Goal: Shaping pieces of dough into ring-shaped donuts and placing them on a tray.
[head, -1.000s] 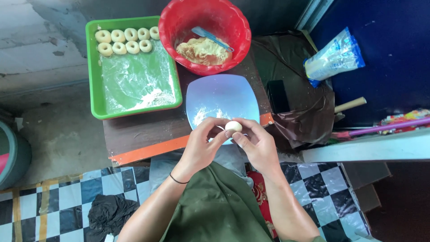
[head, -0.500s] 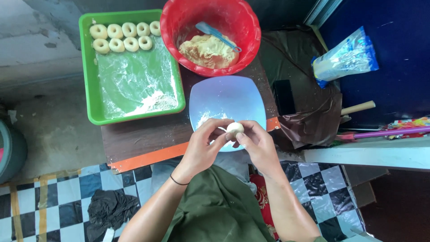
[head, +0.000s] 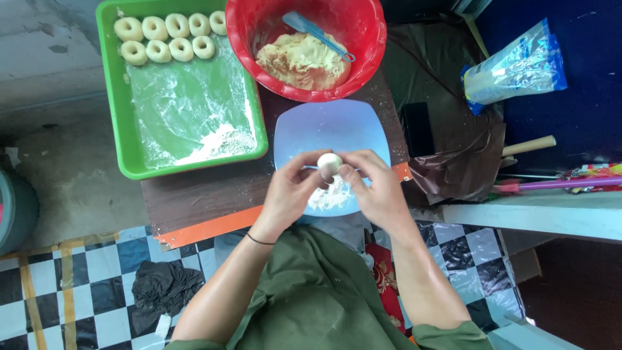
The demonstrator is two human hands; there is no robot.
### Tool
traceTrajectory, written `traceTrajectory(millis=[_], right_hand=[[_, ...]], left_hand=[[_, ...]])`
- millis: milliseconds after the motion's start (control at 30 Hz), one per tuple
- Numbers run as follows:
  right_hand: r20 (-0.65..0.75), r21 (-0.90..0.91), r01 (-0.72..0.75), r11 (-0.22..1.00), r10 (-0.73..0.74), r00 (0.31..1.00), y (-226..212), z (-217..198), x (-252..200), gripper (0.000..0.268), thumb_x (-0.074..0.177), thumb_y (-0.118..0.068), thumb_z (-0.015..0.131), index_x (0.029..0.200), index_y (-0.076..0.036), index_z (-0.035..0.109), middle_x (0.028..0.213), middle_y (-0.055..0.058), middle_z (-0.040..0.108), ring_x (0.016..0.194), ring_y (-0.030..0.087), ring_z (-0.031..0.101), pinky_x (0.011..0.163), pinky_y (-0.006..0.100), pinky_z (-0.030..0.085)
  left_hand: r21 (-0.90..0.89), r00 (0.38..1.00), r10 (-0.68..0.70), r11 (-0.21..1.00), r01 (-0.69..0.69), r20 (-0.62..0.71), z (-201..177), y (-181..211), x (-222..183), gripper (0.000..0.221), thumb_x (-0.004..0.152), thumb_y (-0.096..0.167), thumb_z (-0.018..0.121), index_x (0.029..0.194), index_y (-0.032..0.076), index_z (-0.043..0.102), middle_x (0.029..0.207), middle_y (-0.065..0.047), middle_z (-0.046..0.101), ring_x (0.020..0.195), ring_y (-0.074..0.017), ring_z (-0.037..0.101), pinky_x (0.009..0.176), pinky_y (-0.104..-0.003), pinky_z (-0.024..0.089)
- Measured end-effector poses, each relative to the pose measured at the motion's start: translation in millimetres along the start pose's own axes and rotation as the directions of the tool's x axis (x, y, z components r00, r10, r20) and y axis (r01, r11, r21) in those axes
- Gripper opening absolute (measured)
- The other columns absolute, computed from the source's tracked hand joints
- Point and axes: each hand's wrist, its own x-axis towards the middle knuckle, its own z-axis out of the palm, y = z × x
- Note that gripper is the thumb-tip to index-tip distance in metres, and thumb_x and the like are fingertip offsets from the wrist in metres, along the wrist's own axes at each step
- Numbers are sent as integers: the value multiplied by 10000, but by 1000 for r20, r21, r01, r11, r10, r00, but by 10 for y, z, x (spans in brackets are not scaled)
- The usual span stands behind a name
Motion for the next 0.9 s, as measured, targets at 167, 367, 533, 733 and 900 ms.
traceTrajectory(millis=[167,367,533,733,900], right_hand=[[9,-333,172,927,-179,984,351,37,61,182,1002,-240,694,1077,-88,759,886,119,697,781,279,705,670,392,591],[172,-569,326,755,-278,945,691,240,-94,144,910,-172,738,1025,-85,749,896,70,633,872,264,665,744,357,581],[168,-596,364,716,-332,928,775,277,-57,74,925,-169,718,954,-101,707,868,27,567,850,227,628,715,328,555],[-77,-364,307,880,-356,931,330,-42,119,60,920,-112,769,980,-114,757,884,-11,640,760,164,646,655,274,584],[-224,-252,384,888,-440,870,-26,-81,301,97,897,-64,814,984,-103,801,894,-25,670,716,110,591,639,238,568]], left_hand=[[-251,995,-40,968,17,-87,-155,56,64,452,926,142,760,1292,-82,615,1156,-217,668,942,-248,715,871,-412,611],[-315,988,-128,944,95,-88,-218,135,132,501,924,115,734,1348,-104,580,1210,-298,655,1074,-397,720,987,-533,584],[-427,984,-155,899,102,-92,-137,128,156,460,951,89,687,1334,-139,574,1175,-290,675,1048,-365,718,981,-513,591],[-423,982,-177,896,135,-62,-102,58,228,468,944,108,704,1338,-116,590,1153,-306,689,1016,-390,737,931,-511,615],[-374,983,-172,917,139,-56,-34,54,220,424,953,96,691,1313,-111,607,1140,-309,699,998,-397,744,882,-516,637]])
